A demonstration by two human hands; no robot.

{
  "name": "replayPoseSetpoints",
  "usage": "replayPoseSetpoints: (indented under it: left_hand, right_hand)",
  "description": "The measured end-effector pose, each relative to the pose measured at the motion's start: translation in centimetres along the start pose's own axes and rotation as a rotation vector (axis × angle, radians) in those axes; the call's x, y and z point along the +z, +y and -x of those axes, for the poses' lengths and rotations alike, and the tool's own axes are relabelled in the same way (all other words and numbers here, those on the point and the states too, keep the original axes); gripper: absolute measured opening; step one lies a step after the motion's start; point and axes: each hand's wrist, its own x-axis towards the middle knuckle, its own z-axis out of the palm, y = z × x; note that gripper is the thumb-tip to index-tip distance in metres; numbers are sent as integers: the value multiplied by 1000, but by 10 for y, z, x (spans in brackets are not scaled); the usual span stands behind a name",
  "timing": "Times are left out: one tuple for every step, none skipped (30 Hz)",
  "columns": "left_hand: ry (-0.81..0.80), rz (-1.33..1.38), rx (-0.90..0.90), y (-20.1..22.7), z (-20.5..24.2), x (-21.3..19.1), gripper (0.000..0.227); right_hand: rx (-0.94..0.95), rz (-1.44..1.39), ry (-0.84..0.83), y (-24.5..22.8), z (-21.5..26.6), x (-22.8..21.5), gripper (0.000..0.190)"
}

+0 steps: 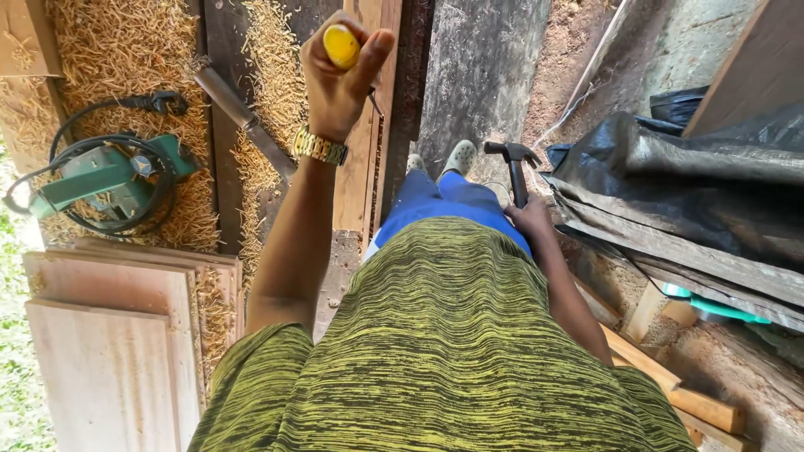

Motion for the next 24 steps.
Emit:
replayPoseSetpoints:
  left_hand:
    - [1, 2, 1, -1, -2, 1, 29]
    - [-5, -25, -9, -2, -4, 3, 30]
    - [-11, -51, -18, -3, -6, 5, 32]
    - [-9, -48, -16, -6, -8, 5, 32]
    - [-12, -69, -15, -9, -9, 6, 31]
    - [-14, -89, -13, -12, -10, 7, 31]
    - [-11, -86, -13, -14, -10, 7, 31]
    - [-32, -69, -6, -15, -11, 7, 28]
    - [-51, -53, 1, -17, -11, 7, 26]
    - [-47, -50, 1, -24, -10, 4, 26]
    - [-73, -54, 4, -31, -8, 2, 25]
    - [-98, -57, 7, -39, -7, -1, 25]
    - [-96, -55, 8, -46, -7, -2, 25]
    - [-117, -86, 0, -53, -7, -3, 25]
    - [-138, -117, -9, -60, -6, -3, 26]
    - [-137, -114, -9, -56, -7, 0, 26]
    - [-165, -109, 53, -52, -8, 4, 31]
    - [-194, -104, 114, -48, -9, 7, 37]
    - [-192, -104, 114, -55, -8, 11, 37]
    - [-189, -74, 143, -62, -7, 14, 44]
    - [-186, -44, 176, -68, -9, 18, 53]
    - [-184, -45, 180, -66, -10, 18, 53]
    - [-163, -78, 146, -65, -10, 18, 48]
    - [-142, -110, 111, -64, -10, 17, 44]
  right_hand:
    - [0, 2, 2, -9, 8, -6, 58]
    - [-6, -13, 8, -18, 16, -12, 57]
    - [-12, -27, 16, -27, 23, -19, 55]
    - [-12, -25, 18, -31, 27, -21, 55]
    - [-29, -47, 30, -35, 30, -23, 53]
    - [-46, -68, 41, -39, 34, -25, 51]
    - [-46, -64, 43, -46, 40, -29, 51]
    - [-47, -100, 45, -54, 47, -33, 49]
    - [-48, -135, 46, -62, 54, -37, 47]
    - [-49, -130, 47, -65, 57, -39, 47]
    - [-50, -152, 42, -68, 60, -41, 46]
    - [-51, -175, 38, -71, 63, -43, 45]
    - [-50, -172, 40, -72, 65, -43, 45]
    - [-65, -187, 36, -74, 66, -44, 44]
    - [-78, -203, 32, -74, 69, -45, 44]
    - [-76, -201, 34, -72, 67, -44, 44]
    - [-86, -188, 37, -71, 66, -44, 44]
    - [-96, -175, 40, -70, 64, -43, 43]
    - [-97, -173, 40, -69, 65, -42, 43]
    - [-102, -151, 45, -69, 66, -42, 44]
    - [-111, -131, 52, -70, 65, -43, 44]
    - [-116, -129, 55, -74, 65, -43, 44]
    - [-121, -119, 56, -76, 65, -44, 45]
    - [-126, -109, 58, -78, 66, -44, 46]
